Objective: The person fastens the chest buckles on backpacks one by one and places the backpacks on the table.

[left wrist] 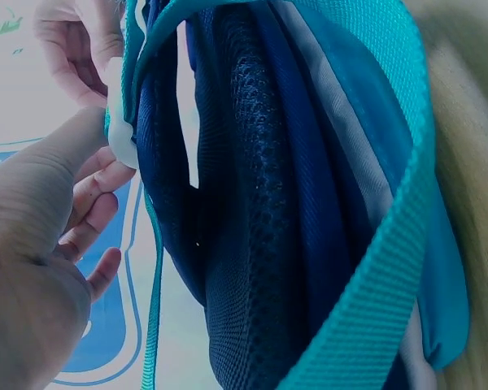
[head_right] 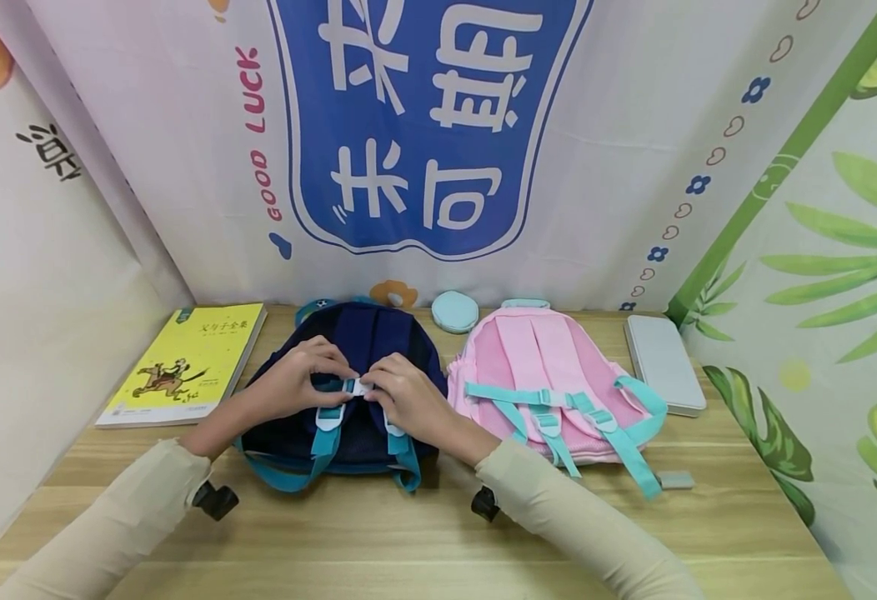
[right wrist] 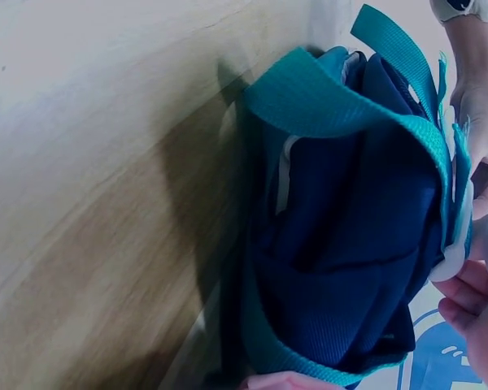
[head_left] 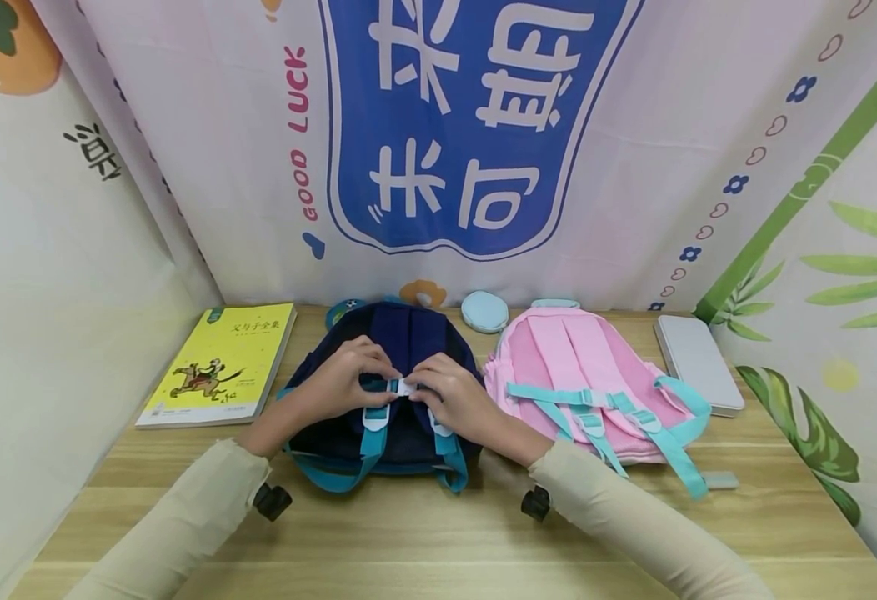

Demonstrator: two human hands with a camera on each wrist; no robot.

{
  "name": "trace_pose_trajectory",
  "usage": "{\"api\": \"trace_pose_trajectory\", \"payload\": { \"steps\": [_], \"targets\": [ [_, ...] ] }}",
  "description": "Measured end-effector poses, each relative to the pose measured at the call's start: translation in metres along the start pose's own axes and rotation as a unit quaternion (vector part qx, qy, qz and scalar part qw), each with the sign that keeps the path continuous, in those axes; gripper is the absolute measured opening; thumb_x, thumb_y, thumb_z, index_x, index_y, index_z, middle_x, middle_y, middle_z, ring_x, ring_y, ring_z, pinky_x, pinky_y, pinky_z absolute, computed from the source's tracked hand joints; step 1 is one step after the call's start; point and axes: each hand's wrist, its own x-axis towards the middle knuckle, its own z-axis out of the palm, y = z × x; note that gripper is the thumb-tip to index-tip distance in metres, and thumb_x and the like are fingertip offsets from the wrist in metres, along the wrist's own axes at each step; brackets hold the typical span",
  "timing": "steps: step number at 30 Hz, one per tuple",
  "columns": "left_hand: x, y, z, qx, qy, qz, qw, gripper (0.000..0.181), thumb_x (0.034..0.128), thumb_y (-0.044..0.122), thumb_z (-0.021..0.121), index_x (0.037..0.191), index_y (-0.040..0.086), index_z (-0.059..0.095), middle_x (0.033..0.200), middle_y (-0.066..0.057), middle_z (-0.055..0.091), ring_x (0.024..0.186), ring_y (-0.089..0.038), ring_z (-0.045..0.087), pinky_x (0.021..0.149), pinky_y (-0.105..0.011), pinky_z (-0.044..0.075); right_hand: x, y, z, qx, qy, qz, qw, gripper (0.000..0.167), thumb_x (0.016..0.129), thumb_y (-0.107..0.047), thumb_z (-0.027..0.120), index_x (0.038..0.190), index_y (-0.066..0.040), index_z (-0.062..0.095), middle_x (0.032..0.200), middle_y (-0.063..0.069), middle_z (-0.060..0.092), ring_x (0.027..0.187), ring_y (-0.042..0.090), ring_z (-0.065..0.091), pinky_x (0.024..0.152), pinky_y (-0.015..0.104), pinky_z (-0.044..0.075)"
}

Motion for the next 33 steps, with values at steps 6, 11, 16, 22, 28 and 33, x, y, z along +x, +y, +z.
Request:
{"api": "trace_pose_trajectory", "payload": {
  "steps": [6,11,16,22,28,33],
  "targets": [
    [0.000,-0.002,0.000,0.002,0.004,0.011,0.9999,0.017,0.0803,0.015,0.086,0.095,0.008,0.082,0.091,-0.002,0.072,0.088,-0.016,0.054,0.080,-0.036,0.044,0.000,0.000,0.000,-0.005,-0.008,0.001,1.0000,0.016,0.091,-0.006,0.075,0.107,-0.004,0.076,0.108,0.008,0.072,0.105,0.020,0.064,0.088,0.030,0.057],
    [-0.001,-0.004,0.001,0.008,0.006,0.016,0.9998,0.017,0.0795,0.016,0.086,0.094,0.009,0.082,0.090,0.000,0.072,0.086,-0.015,0.054,0.080,-0.037,0.045,-0.001,-0.001,0.000,-0.005,-0.014,0.004,0.9999,0.017,0.091,-0.008,0.075,0.108,-0.005,0.076,0.109,0.006,0.071,0.105,0.019,0.064,0.088,0.029,0.056],
    [-0.002,-0.004,0.002,0.024,0.003,0.010,0.9997,0.017,0.0787,0.017,0.087,0.094,0.011,0.082,0.089,0.001,0.071,0.086,-0.015,0.054,0.084,-0.042,0.045,-0.002,-0.001,0.002,-0.014,-0.019,0.005,0.9997,0.017,0.092,-0.010,0.075,0.109,-0.007,0.076,0.109,0.005,0.071,0.105,0.018,0.063,0.087,0.028,0.055],
    [-0.005,-0.004,0.003,0.040,-0.007,-0.003,0.9992,0.018,0.0779,0.019,0.088,0.094,0.013,0.081,0.090,0.003,0.071,0.087,-0.015,0.054,0.086,-0.045,0.045,-0.004,0.000,0.004,-0.040,-0.030,-0.005,0.9988,0.018,0.092,-0.013,0.076,0.109,-0.008,0.076,0.109,0.004,0.071,0.104,0.017,0.064,0.089,0.029,0.055],
    [-0.008,-0.006,0.007,0.055,-0.021,-0.015,0.9981,0.019,0.0780,0.023,0.088,0.094,0.016,0.081,0.090,0.004,0.070,0.088,-0.015,0.054,0.086,-0.046,0.045,-0.007,-0.001,0.007,-0.071,-0.039,-0.012,0.9966,0.019,0.091,-0.016,0.078,0.109,-0.011,0.077,0.107,0.002,0.071,0.102,0.017,0.064,0.094,0.033,0.053],
    [-0.010,-0.005,0.008,0.054,-0.030,-0.027,0.9977,0.018,0.0778,0.022,0.088,0.093,0.016,0.080,0.090,0.004,0.069,0.088,-0.015,0.054,0.085,-0.045,0.044,-0.009,-0.002,0.010,-0.081,-0.041,-0.011,0.9958,0.020,0.090,-0.018,0.079,0.109,-0.012,0.077,0.106,0.002,0.071,0.101,0.017,0.064,0.094,0.035,0.052]
  ]
}}
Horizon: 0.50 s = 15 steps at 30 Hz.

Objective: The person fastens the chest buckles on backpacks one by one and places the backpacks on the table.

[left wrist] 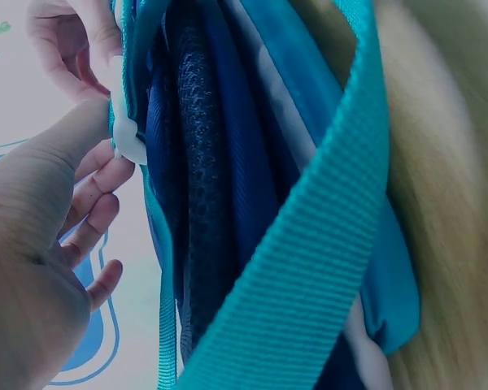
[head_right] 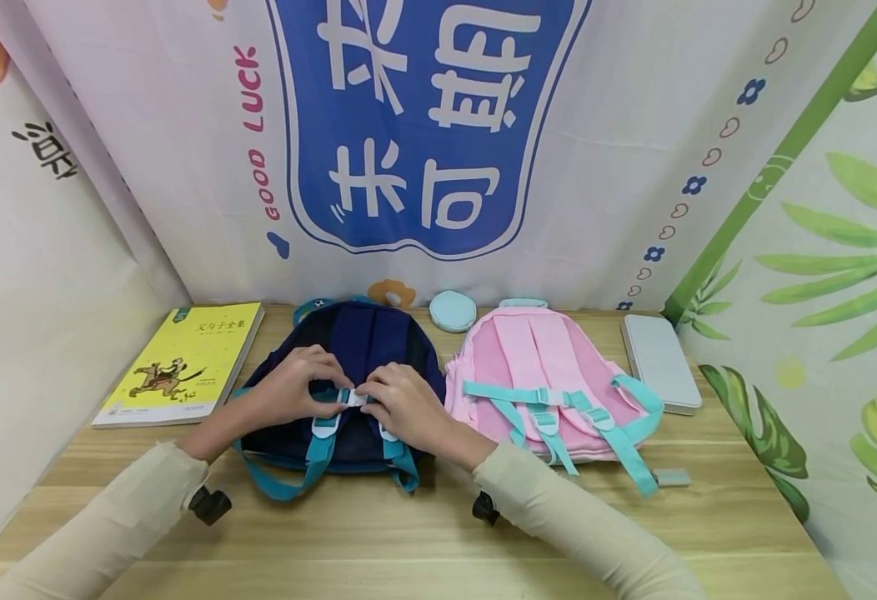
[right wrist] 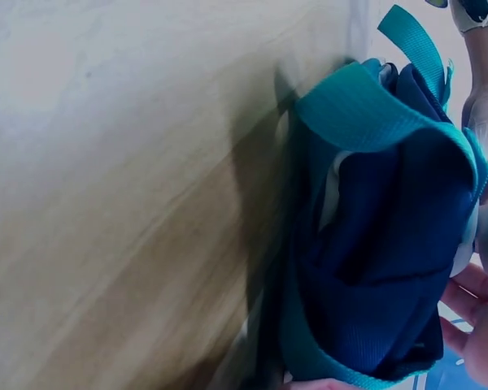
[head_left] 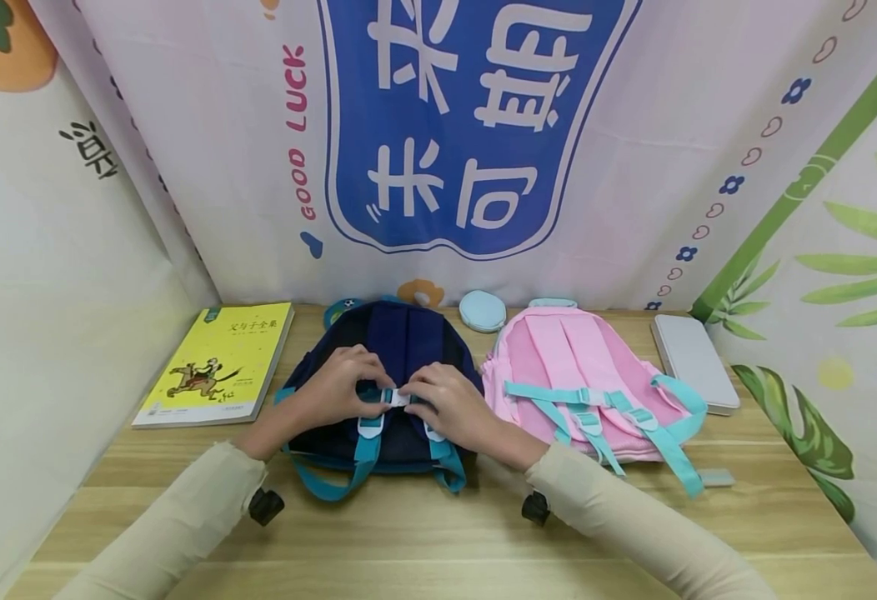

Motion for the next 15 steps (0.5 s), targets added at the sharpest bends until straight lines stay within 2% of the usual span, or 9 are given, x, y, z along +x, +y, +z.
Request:
{"api": "trace_pose_trajectory", "payload": {
  "steps": [15],
  "targets": [
    [-0.0029,-0.0020,0.0053,-0.001,-0.015,-0.017,0.9997,0.019,0.0785,0.024,0.087,0.094,0.018,0.079,0.091,0.005,0.069,0.089,-0.014,0.053,0.088,-0.048,0.044,-0.0024,0.0000,0.0043,-0.002,-0.016,0.009,0.9998,0.020,0.092,-0.020,0.077,0.111,-0.013,0.077,0.107,0.002,0.071,0.101,0.017,0.063,0.093,0.035,0.053]
  ]
}}
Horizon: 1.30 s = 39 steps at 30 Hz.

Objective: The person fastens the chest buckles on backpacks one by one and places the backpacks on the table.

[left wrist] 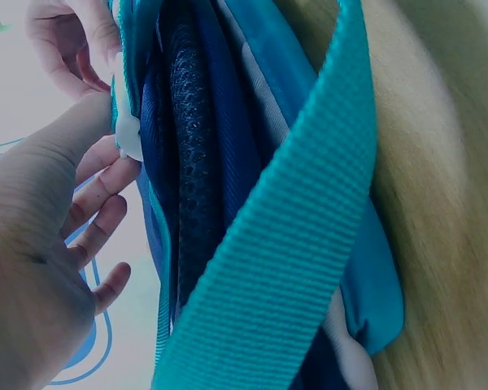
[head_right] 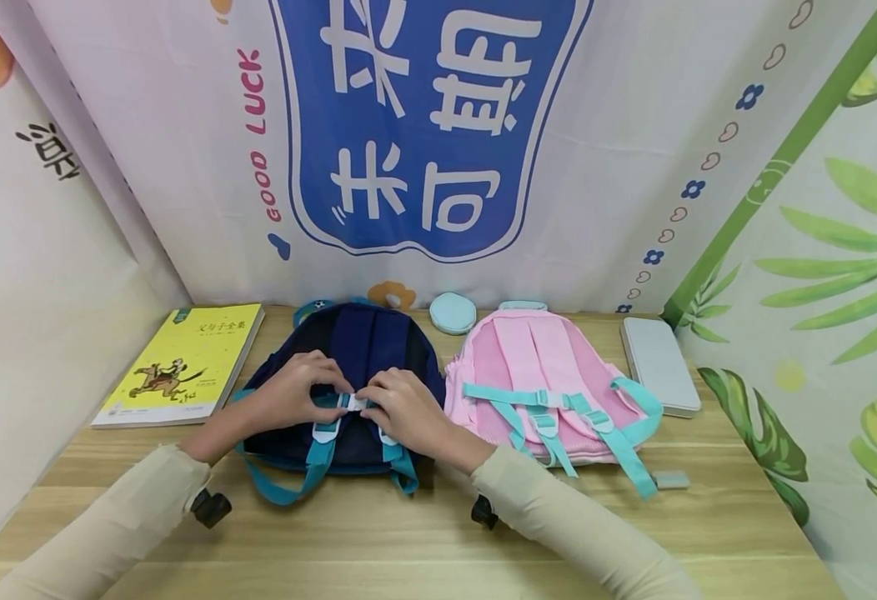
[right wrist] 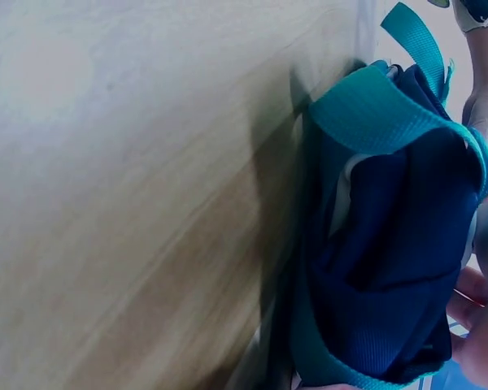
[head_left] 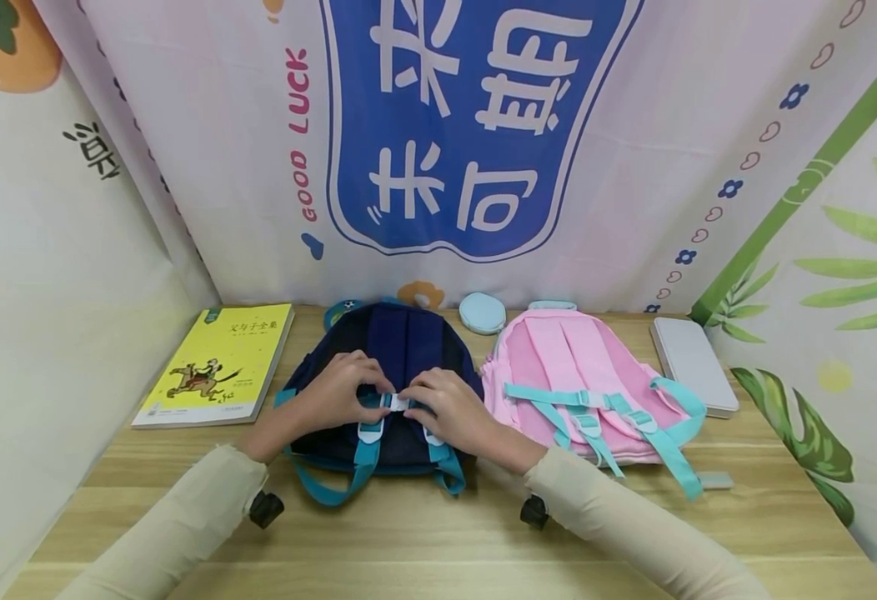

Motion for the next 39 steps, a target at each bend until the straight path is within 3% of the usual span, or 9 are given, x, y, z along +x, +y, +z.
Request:
{"api": "trace_pose_trajectory", "payload": {
  "steps": [7,26,36,39],
  "targets": [
    [0.000,0.001,0.000,0.000,-0.014,-0.011,0.9999,0.019,0.0801,0.025,0.086,0.096,0.018,0.079,0.094,0.004,0.069,0.092,-0.016,0.053,0.092,-0.054,0.044,0.001,0.001,0.002,-0.009,-0.015,0.006,0.9998,0.020,0.093,-0.022,0.075,0.112,-0.014,0.077,0.107,0.001,0.071,0.101,0.016,0.064,0.091,0.034,0.053],
    [0.005,0.000,-0.001,-0.005,-0.020,-0.001,0.9998,0.028,0.0797,0.024,0.087,0.106,0.017,0.078,0.097,0.002,0.070,0.093,-0.018,0.054,0.089,-0.049,0.045,0.001,0.003,0.000,0.000,-0.029,0.022,0.9993,0.022,0.094,-0.022,0.074,0.115,-0.013,0.075,0.111,0.002,0.071,0.104,0.018,0.064,0.092,0.035,0.053],
    [0.017,-0.001,-0.013,0.001,-0.051,-0.007,0.9987,0.030,0.0828,0.030,0.084,0.109,0.018,0.078,0.098,0.003,0.071,0.095,-0.019,0.057,0.091,-0.050,0.045,0.011,0.011,-0.009,0.009,-0.036,0.029,0.9989,0.026,0.095,-0.024,0.074,0.118,-0.012,0.074,0.111,0.004,0.071,0.104,0.020,0.064,0.093,0.037,0.053],
    [0.022,-0.001,-0.020,-0.002,-0.046,-0.013,0.9989,0.030,0.0845,0.030,0.083,0.109,0.014,0.078,0.100,0.000,0.072,0.096,-0.022,0.058,0.090,-0.049,0.047,0.015,0.016,-0.019,0.011,-0.031,0.034,0.9989,0.028,0.096,-0.025,0.072,0.120,-0.011,0.074,0.112,0.005,0.071,0.104,0.020,0.065,0.091,0.037,0.054]
  ]
}}
